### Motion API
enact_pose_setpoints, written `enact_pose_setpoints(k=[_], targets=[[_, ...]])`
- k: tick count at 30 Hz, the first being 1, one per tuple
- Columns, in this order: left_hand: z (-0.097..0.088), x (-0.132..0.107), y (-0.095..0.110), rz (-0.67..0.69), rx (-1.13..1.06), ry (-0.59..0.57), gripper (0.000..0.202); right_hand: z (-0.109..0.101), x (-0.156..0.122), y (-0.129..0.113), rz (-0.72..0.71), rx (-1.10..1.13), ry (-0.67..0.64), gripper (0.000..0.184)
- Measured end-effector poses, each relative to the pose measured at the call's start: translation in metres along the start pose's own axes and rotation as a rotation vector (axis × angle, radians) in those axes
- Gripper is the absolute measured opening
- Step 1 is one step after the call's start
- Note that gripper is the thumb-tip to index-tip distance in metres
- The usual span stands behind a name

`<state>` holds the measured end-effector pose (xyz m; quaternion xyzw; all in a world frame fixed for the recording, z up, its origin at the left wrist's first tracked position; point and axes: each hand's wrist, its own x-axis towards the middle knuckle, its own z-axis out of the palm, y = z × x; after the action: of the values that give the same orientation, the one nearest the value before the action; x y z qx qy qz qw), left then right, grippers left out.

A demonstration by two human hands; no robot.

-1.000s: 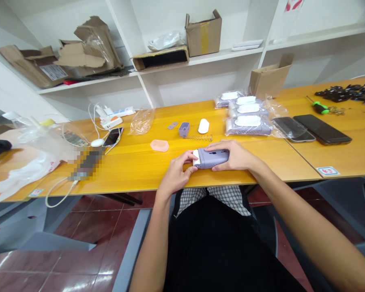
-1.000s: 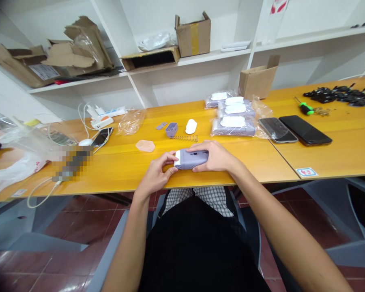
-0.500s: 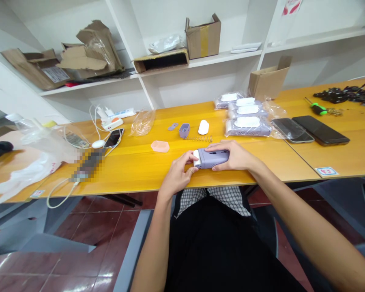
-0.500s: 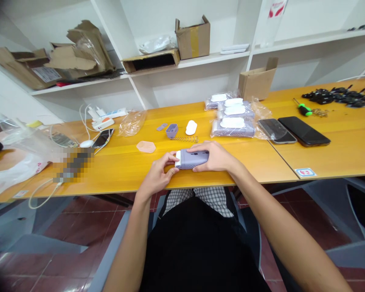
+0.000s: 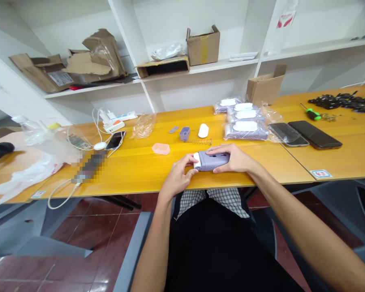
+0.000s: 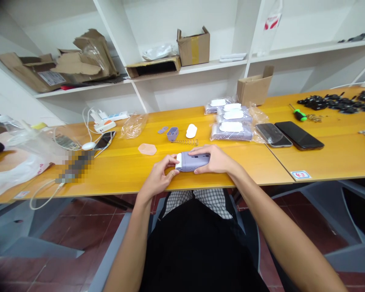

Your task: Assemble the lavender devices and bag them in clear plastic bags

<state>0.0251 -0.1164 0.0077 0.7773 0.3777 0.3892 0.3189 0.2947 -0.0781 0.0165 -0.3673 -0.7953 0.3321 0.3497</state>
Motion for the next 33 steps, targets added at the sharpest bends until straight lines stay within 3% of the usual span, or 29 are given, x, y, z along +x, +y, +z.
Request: enact_pose_setpoints(k=[33], targets=[[-0.0033, 0.0014, -0.0028, -0.002, -0.008, 0.014, 0.023, 0.0002, 0.0035, -0.0037, -0.042, -0.041, -0.042, 0.063]])
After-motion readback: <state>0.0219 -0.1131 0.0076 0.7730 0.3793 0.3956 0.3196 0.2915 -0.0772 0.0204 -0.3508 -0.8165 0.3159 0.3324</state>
